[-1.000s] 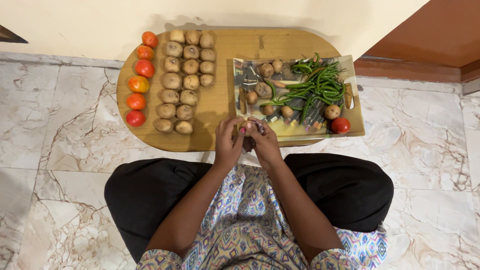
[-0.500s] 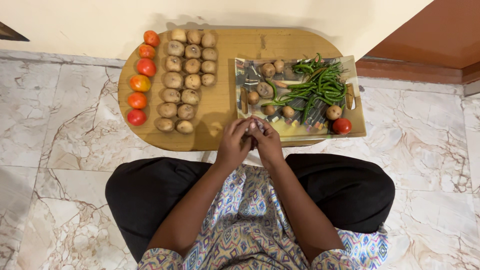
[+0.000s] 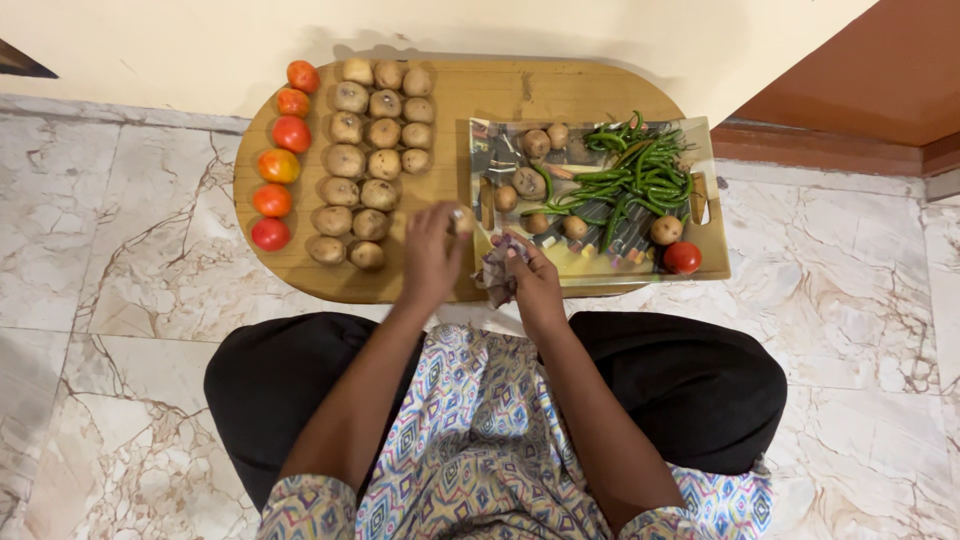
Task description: The person sits on the floor and uses a cloth to wipe and clean potatoes one by one. They pick up each potato, rub it with the cloth, and place it on a tray. The person also briefly moves a tomato on the tray.
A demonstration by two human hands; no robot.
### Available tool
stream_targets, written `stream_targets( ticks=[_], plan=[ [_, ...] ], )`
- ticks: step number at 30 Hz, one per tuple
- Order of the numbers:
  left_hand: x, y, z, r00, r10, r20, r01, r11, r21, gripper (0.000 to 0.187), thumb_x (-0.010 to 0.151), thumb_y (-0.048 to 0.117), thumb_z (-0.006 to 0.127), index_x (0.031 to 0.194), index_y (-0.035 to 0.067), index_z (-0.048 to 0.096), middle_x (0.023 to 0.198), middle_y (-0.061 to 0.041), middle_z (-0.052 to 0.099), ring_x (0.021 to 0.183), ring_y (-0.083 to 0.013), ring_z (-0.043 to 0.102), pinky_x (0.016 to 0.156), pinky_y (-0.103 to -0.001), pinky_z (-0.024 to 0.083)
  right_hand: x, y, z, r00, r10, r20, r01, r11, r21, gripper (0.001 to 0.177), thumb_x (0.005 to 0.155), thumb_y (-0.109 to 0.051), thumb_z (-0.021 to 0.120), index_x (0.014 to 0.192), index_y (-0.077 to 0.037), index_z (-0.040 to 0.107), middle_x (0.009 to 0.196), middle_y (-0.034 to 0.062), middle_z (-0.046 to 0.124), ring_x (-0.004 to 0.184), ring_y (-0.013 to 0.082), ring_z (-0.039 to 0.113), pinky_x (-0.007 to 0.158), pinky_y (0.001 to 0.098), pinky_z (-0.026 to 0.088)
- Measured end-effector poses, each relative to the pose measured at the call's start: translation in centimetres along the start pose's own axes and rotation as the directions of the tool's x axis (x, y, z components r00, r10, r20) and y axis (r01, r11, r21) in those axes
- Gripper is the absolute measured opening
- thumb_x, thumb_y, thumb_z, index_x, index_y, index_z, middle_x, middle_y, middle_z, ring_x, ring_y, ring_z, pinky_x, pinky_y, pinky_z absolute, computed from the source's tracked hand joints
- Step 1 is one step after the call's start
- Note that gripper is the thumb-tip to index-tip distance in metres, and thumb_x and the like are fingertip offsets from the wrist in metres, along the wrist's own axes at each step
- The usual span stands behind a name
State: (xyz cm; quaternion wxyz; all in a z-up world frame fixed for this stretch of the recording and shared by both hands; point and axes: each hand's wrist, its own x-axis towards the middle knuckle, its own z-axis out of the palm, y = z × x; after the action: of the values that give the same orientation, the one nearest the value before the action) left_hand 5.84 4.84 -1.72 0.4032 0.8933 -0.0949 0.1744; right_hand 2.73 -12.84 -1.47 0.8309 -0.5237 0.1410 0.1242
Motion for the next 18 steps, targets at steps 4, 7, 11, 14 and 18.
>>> stream_targets(
  ticks=[4,7,11,14,18],
  plan=[
    [3.1,-4.0,0.1,0.993,-0.115,-0.007,0.113,0.967,0.229,0.036,0.091,0.006,0.073,0.126,0.009,0.065,0.125,-0.008,0.068,0.126,-0.0331,0.055,0.109,-0.049,0.041,-0.3,-0.7,-0.1,1.000,-0.002,0.011,0.002,1.000,0.027,0.036,0.102,-0.013,0.052,0.135,0.000,0.058,0.100,0.0049,0.071,0.077,0.0140,0.068,0.057,0.0277,0.051],
    [3.5,-6.0,-0.6,0.986,-0.167,0.002,0.158,0.938,0.308,0.041,0.087,0.003,0.072,0.128,0.008,0.065,0.129,-0.009,0.066,0.125,-0.0339,0.050,0.104,-0.051,0.037,-0.2,-0.4,-0.1,1.000,0.004,0.004,-0.005,1.000,0.025,0.029,0.105,-0.015,0.056,0.130,0.000,0.060,0.090,0.0063,0.067,0.069,0.0145,0.064,0.049,0.0279,0.044],
    [3.3,-7.0,-0.2,0.990,-0.134,-0.051,0.143,0.904,0.404,0.044,0.083,0.003,0.073,0.126,0.013,0.069,0.137,-0.006,0.062,0.128,-0.0347,0.045,0.102,-0.051,0.035,0.3,0.4,-0.3,1.000,0.029,0.001,-0.029,0.999,0.045,0.028,0.106,-0.018,0.058,0.130,-0.004,0.062,0.090,0.0049,0.066,0.064,0.0111,0.056,0.047,0.0260,0.041],
    [3.1,-7.4,0.1,0.974,-0.213,-0.079,0.226,0.885,0.408,0.041,0.084,0.006,0.075,0.124,0.019,0.072,0.136,-0.005,0.058,0.130,-0.0349,0.042,0.101,-0.052,0.034,0.6,0.9,-0.2,0.998,0.058,-0.019,-0.057,0.998,0.037,0.028,0.104,-0.018,0.057,0.128,-0.004,0.062,0.100,0.0034,0.069,0.076,0.0117,0.063,0.059,0.0267,0.051],
    [3.1,-7.9,0.5,0.968,-0.232,-0.098,0.252,0.883,0.397,0.039,0.086,0.008,0.076,0.123,0.021,0.073,0.134,0.001,0.061,0.132,-0.0314,0.044,0.104,-0.050,0.035,0.8,1.0,-0.2,0.997,0.072,-0.035,-0.070,0.997,0.042,0.026,0.104,-0.018,0.057,0.126,-0.005,0.062,0.108,0.0040,0.070,0.088,0.0132,0.069,0.074,0.0284,0.059]
  ],
)
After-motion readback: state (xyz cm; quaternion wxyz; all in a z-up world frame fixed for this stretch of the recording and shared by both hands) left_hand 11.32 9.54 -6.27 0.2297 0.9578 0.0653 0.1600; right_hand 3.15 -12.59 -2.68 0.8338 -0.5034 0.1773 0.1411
